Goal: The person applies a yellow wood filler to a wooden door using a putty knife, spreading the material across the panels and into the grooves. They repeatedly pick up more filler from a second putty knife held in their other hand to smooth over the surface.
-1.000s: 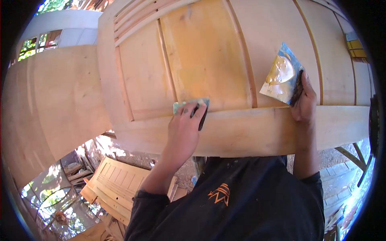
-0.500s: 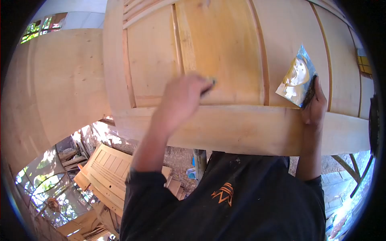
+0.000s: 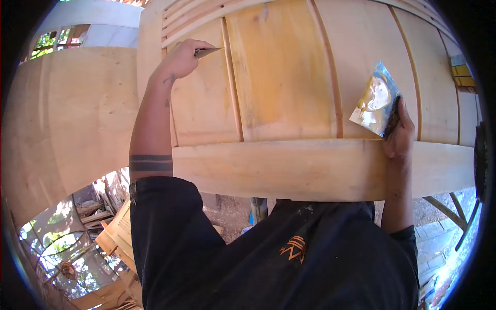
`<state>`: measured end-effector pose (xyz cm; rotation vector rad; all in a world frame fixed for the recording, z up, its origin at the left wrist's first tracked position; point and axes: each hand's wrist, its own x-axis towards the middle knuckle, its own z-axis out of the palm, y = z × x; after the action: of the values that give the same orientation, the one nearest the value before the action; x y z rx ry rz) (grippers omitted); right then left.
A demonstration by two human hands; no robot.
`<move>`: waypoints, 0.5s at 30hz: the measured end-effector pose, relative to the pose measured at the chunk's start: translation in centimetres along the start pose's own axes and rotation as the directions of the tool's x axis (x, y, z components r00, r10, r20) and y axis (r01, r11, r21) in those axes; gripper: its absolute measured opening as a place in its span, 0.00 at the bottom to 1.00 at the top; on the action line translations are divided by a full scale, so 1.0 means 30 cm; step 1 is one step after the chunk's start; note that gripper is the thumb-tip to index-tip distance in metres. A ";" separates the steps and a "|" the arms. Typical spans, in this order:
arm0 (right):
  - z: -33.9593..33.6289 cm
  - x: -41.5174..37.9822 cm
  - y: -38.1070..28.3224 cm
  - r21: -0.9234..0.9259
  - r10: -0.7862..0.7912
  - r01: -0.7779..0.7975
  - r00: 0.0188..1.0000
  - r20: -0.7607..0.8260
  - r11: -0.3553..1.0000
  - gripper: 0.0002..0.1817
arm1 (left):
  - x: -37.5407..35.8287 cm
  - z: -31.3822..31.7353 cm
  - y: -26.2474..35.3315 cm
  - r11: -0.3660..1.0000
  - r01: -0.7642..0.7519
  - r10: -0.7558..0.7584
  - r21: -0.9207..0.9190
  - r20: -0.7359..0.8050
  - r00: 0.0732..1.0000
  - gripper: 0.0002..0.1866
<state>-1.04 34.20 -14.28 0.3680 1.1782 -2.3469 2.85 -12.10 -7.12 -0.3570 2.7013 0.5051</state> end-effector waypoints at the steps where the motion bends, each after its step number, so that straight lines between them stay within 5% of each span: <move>1: 0.004 0.000 -0.001 0.006 -0.002 0.002 1.000 -0.025 1.000 0.21 | -0.033 -0.004 0.037 1.000 0.013 -0.013 -0.018 0.028 1.000 0.26; 4: -0.005 0.008 0.002 0.029 0.005 -0.004 1.000 -0.009 1.000 0.21 | -0.168 0.088 0.013 0.988 -0.137 0.142 -0.067 0.068 0.988 0.26; 6: -0.040 0.015 0.003 0.058 0.005 -0.012 0.994 0.112 0.998 0.21 | -0.312 0.144 0.097 0.996 -0.079 0.082 -0.043 0.087 0.993 0.28; 11: -0.030 0.014 0.003 0.043 0.012 -0.017 0.993 0.120 0.999 0.22 | -0.531 0.200 0.203 0.999 -0.037 0.038 -0.013 0.120 0.992 0.25; 14: -0.047 0.018 0.018 0.042 0.000 -0.006 0.991 0.132 0.999 0.22 | -0.526 0.145 0.193 0.916 0.030 0.002 -0.399 0.080 0.997 0.21; 15: -0.034 0.011 0.025 0.037 -0.002 -0.002 0.995 0.098 0.999 0.22 | -0.514 0.139 0.199 0.762 0.065 -0.064 -0.645 0.024 0.998 0.19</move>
<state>-0.90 34.53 -15.55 0.2619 1.0901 -2.3614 16.17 -2.35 -2.84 -0.6218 2.4127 1.4220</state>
